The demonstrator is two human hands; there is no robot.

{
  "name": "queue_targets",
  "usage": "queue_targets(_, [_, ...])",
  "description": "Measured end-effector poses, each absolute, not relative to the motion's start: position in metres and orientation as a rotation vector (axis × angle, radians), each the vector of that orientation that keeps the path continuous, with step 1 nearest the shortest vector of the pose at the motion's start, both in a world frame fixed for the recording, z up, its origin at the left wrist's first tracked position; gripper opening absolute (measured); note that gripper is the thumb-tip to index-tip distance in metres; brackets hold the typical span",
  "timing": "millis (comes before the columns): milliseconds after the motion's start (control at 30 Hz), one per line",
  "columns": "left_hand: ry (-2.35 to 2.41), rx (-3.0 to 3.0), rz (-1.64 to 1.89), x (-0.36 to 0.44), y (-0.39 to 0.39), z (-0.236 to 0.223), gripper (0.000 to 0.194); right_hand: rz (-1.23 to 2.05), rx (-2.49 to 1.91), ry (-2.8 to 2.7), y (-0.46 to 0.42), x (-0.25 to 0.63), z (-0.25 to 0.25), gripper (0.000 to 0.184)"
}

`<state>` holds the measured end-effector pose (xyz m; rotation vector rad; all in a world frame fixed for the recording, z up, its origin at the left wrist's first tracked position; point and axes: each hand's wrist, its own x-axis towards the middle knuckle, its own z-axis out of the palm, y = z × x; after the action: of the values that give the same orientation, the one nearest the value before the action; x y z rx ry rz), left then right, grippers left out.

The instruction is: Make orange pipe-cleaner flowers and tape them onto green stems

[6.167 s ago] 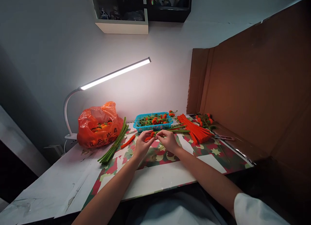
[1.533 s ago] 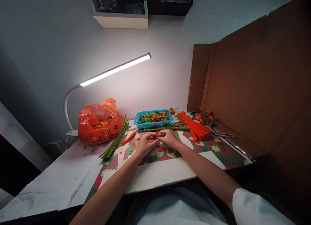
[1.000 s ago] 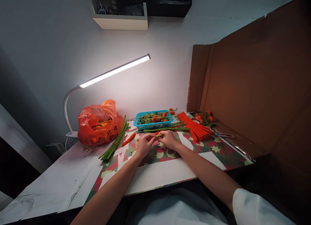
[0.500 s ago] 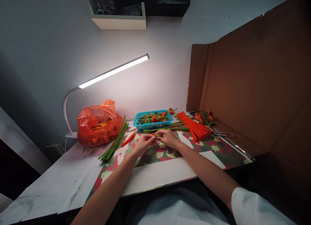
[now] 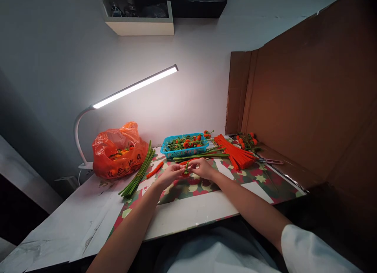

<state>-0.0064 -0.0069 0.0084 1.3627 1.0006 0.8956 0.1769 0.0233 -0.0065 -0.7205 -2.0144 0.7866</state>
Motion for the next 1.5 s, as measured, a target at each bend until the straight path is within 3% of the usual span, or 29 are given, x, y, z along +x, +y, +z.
queue_targets(567, [1.104,1.280,1.122,0.003,0.000,-0.006,0.047,0.686,-0.825,-2.006,0.024,0.172,-0.012,0.009])
queue_targets(1033, [1.325,1.889,1.212,0.004,0.001,-0.011,0.026,0.385,-1.097,-2.028,0.017,0.166,-0.008,0.011])
queue_targets(1500, [1.397,1.865,1.120,0.008,0.005,-0.014,0.018,0.364,-1.071,-2.032,0.020,0.164,-0.015,0.011])
